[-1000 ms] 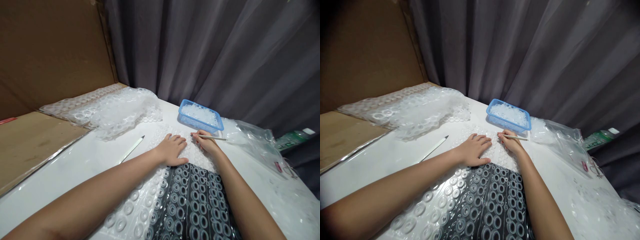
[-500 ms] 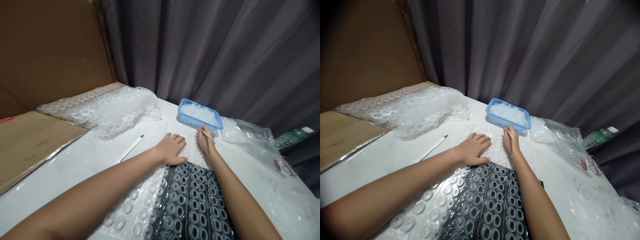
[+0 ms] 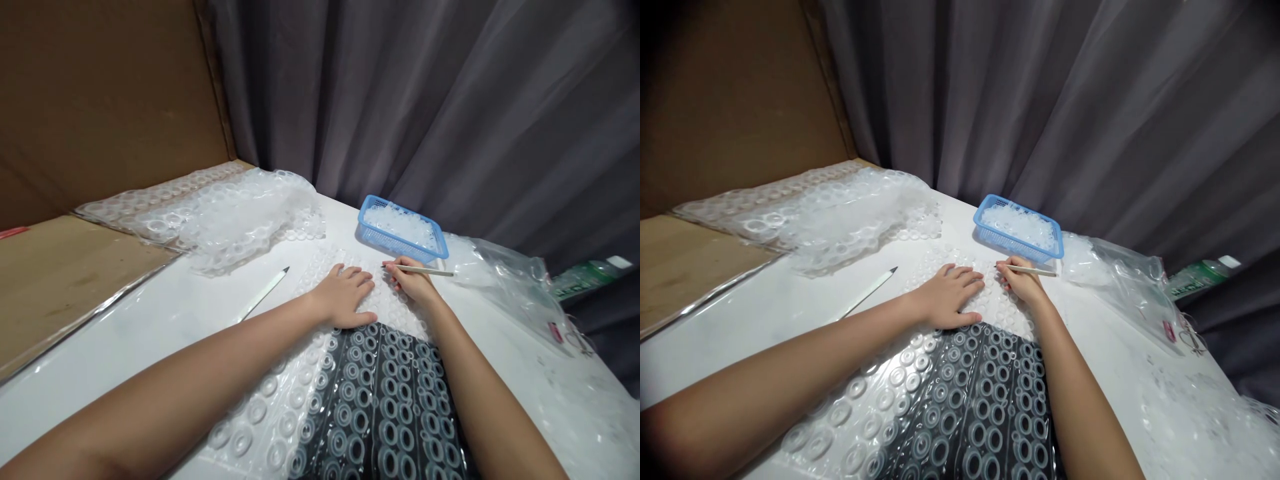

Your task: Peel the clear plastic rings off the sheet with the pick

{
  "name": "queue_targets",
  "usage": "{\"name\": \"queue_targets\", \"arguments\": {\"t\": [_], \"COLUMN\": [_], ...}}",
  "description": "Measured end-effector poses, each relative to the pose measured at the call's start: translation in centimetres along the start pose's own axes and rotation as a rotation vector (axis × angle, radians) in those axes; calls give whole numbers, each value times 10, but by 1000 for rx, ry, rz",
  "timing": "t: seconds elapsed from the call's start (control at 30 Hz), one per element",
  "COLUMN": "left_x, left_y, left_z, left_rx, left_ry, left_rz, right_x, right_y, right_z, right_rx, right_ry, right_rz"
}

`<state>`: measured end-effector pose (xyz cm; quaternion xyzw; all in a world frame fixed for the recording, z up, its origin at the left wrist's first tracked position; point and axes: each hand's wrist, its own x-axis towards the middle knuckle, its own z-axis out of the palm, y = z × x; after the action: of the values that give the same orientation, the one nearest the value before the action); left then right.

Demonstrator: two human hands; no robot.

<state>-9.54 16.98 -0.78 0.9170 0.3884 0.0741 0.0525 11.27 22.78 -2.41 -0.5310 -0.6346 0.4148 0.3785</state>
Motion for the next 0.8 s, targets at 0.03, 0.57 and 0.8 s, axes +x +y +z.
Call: {"name": "queue_targets", "arguments": {"t": [0.03, 0.57, 0.8], "left_x": [0, 1, 2], "left_y": [0, 1, 2], "left_z": [0, -3, -4], "left_rx": [0, 12, 2], "left_ry": [3, -14, 11], "left_rz": [1, -3, -2], "right_x": [0, 0, 1], "right_y": [0, -5, -2], "right_z": [0, -1, 4], "right_rx": [5, -399, -387], "right_ry": [-4, -20, 247], "right_rz": [3, -213, -163]}}
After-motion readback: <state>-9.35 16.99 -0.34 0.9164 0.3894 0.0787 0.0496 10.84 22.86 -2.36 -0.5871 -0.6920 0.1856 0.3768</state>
